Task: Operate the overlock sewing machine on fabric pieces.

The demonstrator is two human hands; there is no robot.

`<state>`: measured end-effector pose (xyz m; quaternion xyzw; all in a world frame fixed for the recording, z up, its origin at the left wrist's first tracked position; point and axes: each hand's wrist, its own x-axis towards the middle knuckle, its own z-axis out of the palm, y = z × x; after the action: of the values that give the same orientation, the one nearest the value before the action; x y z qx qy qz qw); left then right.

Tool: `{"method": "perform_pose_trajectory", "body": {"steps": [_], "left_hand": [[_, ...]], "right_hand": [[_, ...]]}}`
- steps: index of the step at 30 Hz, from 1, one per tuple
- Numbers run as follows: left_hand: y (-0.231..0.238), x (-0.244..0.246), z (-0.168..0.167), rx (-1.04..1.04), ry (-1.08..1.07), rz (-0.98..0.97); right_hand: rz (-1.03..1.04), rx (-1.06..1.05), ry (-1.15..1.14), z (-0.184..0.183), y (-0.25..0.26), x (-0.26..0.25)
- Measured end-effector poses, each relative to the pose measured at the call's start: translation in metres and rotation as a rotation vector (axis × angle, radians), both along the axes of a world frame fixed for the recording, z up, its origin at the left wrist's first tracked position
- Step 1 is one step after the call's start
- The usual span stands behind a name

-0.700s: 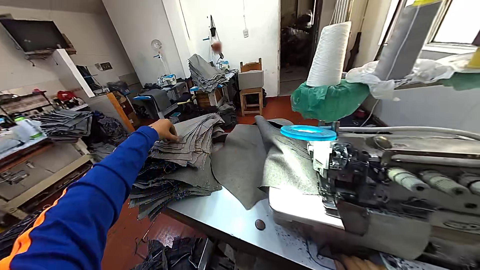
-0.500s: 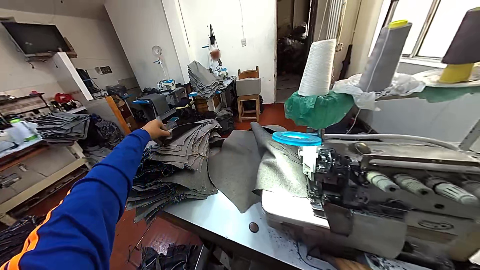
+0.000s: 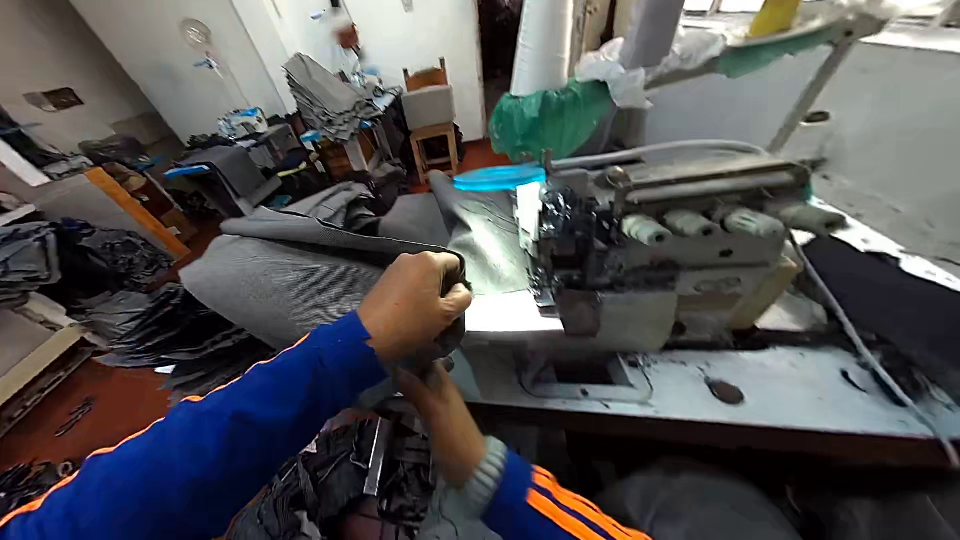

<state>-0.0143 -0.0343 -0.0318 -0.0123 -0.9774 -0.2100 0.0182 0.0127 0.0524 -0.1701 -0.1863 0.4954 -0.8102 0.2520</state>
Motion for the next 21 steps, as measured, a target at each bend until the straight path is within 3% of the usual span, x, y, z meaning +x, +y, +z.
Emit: {"method": "perform_pose_trajectory", "body": {"steps": [2, 5, 8, 10, 12, 14, 17, 19, 21], "left_hand": [[0.004, -0.012, -0.031, 0.027, 0.107, -0.106], [-0.021, -0.022, -0.081, -0.064, 0.214, -0.378], [-0.029, -0.006, -0.108, -0.198, 0.308, -0.363], [-0.02, 0.007, -0.115, -0.234, 0.396, -0.301], [-0.012, 0.003, -0.121, -0.237, 0.516, -0.258], [-0.005, -0.012, -0.128, -0.199, 0.664, -0.229], [0.007, -0.033, -0.128, -0.107, 0.757, -0.221], [0.014, -0.043, -0.128, -0.093, 0.766, -0.196], [0.016, -0.044, -0.127, -0.207, 0.73, -0.102]], "right_hand": [[-0.159, 0.073, -0.211, 0.012, -0.015, -0.003], [-0.172, 0.165, -0.059, -0.01, 0.006, -0.003], [-0.032, 0.226, 0.128, -0.037, 0.065, -0.001], [-0.069, 0.301, 0.264, -0.049, 0.121, -0.012], [-0.255, 0.501, 0.417, -0.041, 0.191, -0.041], [-0.579, 0.822, 0.536, -0.025, 0.257, -0.08], [-0.973, 1.128, 0.591, 0.003, 0.324, -0.157], [-0.979, 1.319, 0.577, 0.013, 0.342, -0.206], [-0.818, 1.533, 0.471, 0.011, 0.35, -0.249]]}}
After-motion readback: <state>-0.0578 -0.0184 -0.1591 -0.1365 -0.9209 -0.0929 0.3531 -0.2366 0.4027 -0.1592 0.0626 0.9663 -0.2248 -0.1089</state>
